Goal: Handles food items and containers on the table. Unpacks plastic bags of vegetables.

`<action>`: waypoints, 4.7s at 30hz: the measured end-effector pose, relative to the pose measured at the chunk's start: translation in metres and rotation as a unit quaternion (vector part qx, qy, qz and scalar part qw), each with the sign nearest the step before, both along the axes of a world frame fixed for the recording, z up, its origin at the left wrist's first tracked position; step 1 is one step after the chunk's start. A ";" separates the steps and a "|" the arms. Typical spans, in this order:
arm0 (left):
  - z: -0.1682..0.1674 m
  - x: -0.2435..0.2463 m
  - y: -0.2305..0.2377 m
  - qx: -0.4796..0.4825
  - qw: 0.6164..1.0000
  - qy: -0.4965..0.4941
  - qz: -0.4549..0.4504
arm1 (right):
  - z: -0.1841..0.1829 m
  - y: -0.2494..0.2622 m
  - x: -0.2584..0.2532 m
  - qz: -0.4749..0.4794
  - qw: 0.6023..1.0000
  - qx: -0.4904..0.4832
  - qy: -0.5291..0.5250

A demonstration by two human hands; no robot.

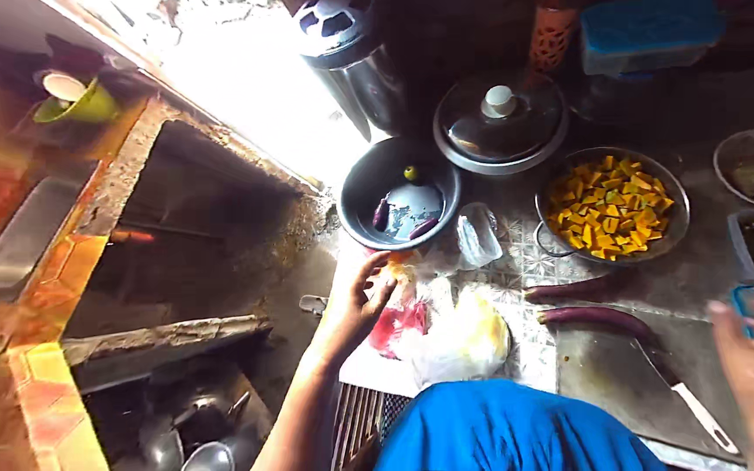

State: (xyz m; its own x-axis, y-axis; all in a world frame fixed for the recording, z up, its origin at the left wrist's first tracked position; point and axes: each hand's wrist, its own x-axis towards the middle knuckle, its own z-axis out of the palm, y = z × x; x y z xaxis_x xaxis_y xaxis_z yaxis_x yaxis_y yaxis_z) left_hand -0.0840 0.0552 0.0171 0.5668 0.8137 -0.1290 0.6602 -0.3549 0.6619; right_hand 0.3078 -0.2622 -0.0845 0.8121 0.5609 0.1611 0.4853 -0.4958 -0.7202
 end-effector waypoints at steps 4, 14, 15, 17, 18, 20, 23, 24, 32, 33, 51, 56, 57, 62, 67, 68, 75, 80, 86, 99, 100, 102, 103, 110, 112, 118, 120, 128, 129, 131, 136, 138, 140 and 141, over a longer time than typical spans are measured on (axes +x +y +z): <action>-0.020 -0.060 -0.012 0.003 0.988 0.154 0.012 | -0.001 0.079 -0.094 0.346 0.937 -0.032 -0.014; -0.079 -0.164 -0.045 -0.093 0.982 0.120 0.114 | -0.016 0.228 -0.169 0.286 0.952 -0.111 0.020; -0.082 -0.170 -0.048 -0.103 0.981 0.108 0.122 | -0.016 0.242 -0.171 0.266 0.954 -0.126 0.053; -0.086 -0.182 -0.053 -0.112 0.981 0.087 0.131 | -0.014 0.262 -0.186 0.265 0.943 -0.177 0.095; -0.087 -0.187 -0.055 -0.117 0.981 0.080 0.130 | -0.011 0.269 -0.199 0.273 0.930 -0.222 0.103; -0.087 -0.199 -0.058 -0.123 0.982 0.070 0.127 | -0.005 0.278 -0.230 0.276 0.901 -0.318 0.104; -0.083 -0.221 -0.061 -0.128 0.979 0.075 0.139 | -0.012 0.288 -0.263 0.274 0.889 -0.355 0.096; -0.083 -0.229 -0.062 -0.130 0.978 0.076 0.145 | -0.016 0.290 -0.269 0.283 0.885 -0.358 0.090; -0.095 -0.298 -0.070 -0.139 0.972 0.083 0.170 | -0.006 0.277 -0.246 0.260 0.920 -0.285 0.071; -0.097 -0.305 -0.071 -0.142 0.971 0.086 0.172 | 0.005 0.272 -0.248 0.245 0.932 -0.255 0.073; -0.092 -0.296 -0.057 -0.105 0.994 0.035 0.001 | -0.016 0.304 -0.321 0.249 0.927 -0.212 0.185; -0.097 -0.249 -0.050 -0.078 0.980 0.037 -0.179 | 0.012 0.262 -0.291 0.147 0.919 0.023 0.365; -0.098 -0.239 -0.049 -0.065 0.976 0.034 -0.204 | 0.020 0.254 -0.286 0.126 0.905 0.059 0.403; -0.104 -0.178 -0.048 0.036 0.959 -0.034 -0.280 | 0.048 0.222 -0.257 0.059 0.863 0.176 0.470; -0.124 -0.123 -0.041 0.044 0.951 0.016 -0.307 | 0.055 0.199 -0.234 0.069 0.833 0.236 0.496; -0.130 -0.114 -0.037 0.054 0.947 0.050 -0.314 | 0.056 0.196 -0.231 0.076 0.828 0.237 0.503; -0.129 -0.067 -0.020 0.094 0.930 0.188 -0.302 | 0.055 0.184 -0.208 0.138 0.808 0.217 0.530; -0.120 -0.059 0.003 0.048 0.952 0.193 -0.232 | 0.058 0.187 -0.194 0.149 0.801 0.212 0.540; -0.084 -0.082 0.008 0.054 0.990 -0.129 0.036 | 0.079 0.185 -0.184 0.162 0.780 0.243 0.553; -0.074 -0.074 -0.033 0.066 0.984 -0.162 0.027 | 0.156 0.224 -0.217 0.348 0.757 0.157 0.530; -0.074 -0.074 -0.037 0.067 0.985 -0.160 0.010 | 0.147 0.227 -0.221 0.398 0.708 0.205 0.546; -0.075 -0.074 -0.039 0.046 0.982 -0.176 0.047 | 0.108 0.242 -0.224 0.540 0.590 0.243 0.549; -0.075 -0.076 -0.039 0.024 0.979 -0.183 0.091 | 0.091 0.247 -0.228 0.571 0.559 0.237 0.553; -0.070 -0.096 -0.019 -0.150 0.883 -0.388 0.219 | 0.009 0.240 -0.242 0.554 0.633 -0.049 0.539; -0.070 -0.101 -0.016 -0.130 0.884 -0.390 0.224 | 0.007 0.241 -0.240 0.548 0.674 -0.120 0.480; -0.072 -0.096 -0.016 -0.054 0.925 -0.296 0.232 | 0.031 0.251 -0.231 0.598 0.593 0.019 0.539; -0.068 -0.091 -0.015 -0.081 0.923 -0.313 0.211 | 0.033 0.260 -0.237 0.650 0.556 -0.013 0.518; -0.055 -0.083 -0.008 -0.141 0.899 -0.373 0.184 | 0.034 0.273 -0.273 0.525 0.670 -0.036 0.524; -0.056 -0.084 -0.009 -0.147 0.895 -0.380 0.183 | 0.032 0.274 -0.274 0.511 0.677 -0.007 0.530; -0.057 -0.084 -0.011 -0.158 0.893 -0.387 0.168 | 0.027 0.272 -0.274 0.511 0.669 0.032 0.539; -0.073 -0.085 -0.008 -0.126 0.907 -0.330 0.230 | 0.037 0.260 -0.266 0.463 0.695 0.096 0.542; -0.087 -0.094 -0.003 -0.095 0.922 -0.261 0.268 | 0.050 0.253 -0.244 0.448 0.687 0.119 0.560; -0.093 -0.099 -0.002 -0.081 0.938 -0.193 0.276 | 0.059 0.246 -0.213 0.446 0.708 0.138 0.530; -0.094 -0.099 -0.004 -0.074 0.945 -0.171 0.269 | 0.063 0.240 -0.199 0.423 0.749 0.138 0.491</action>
State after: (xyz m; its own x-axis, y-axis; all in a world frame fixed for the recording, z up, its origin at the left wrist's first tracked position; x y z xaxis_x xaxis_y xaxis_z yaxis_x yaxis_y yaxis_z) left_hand -0.1831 0.0507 -0.0770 0.1056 0.9833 -0.1485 0.4569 0.0847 0.8855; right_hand 0.1085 -0.0221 -0.0217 -0.0124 0.9970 -0.0760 -0.2886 -0.0764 -0.9544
